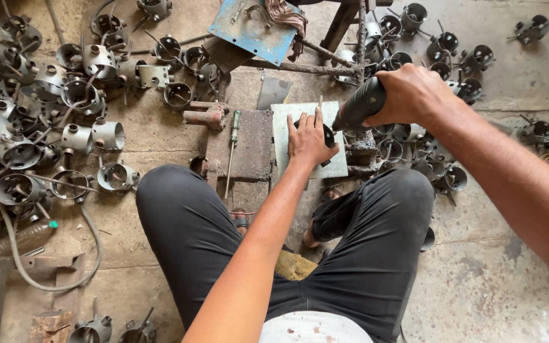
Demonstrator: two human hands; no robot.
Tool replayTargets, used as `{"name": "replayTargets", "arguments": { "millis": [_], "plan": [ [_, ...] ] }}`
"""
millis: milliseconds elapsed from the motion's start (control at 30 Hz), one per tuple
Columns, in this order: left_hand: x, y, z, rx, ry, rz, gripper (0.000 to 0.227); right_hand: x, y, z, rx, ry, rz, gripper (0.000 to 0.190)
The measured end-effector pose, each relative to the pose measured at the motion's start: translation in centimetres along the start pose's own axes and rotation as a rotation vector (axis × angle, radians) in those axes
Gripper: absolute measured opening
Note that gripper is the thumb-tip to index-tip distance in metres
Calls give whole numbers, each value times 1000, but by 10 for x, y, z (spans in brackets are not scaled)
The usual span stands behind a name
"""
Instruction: The person sits on the floor and uses a cordless drill to bore holes into small metal components. They hold the parts steady with one hand while operating the drill with the other, occasionally switching to a screwdriver to adjust or inspect the pieces. The workspace is cluttered with numerous similar metal parts.
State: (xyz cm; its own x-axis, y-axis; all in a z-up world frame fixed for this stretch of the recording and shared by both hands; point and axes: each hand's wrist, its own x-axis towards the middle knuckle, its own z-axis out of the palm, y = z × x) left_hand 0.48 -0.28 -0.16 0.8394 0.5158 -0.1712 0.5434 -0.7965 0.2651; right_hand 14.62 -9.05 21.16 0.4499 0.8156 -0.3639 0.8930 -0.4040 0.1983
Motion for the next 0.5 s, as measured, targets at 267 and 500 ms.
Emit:
{"name": "replayTargets", "arguments": {
  "millis": [267,500],
  "plan": [
    [-8,20,6,-77,123,-219,136,-2,-12,0,314,67,118,57],
    [-4,16,8,-102,134,-204,142,-4,-17,-7,264,85,73,57]
  ]
}}
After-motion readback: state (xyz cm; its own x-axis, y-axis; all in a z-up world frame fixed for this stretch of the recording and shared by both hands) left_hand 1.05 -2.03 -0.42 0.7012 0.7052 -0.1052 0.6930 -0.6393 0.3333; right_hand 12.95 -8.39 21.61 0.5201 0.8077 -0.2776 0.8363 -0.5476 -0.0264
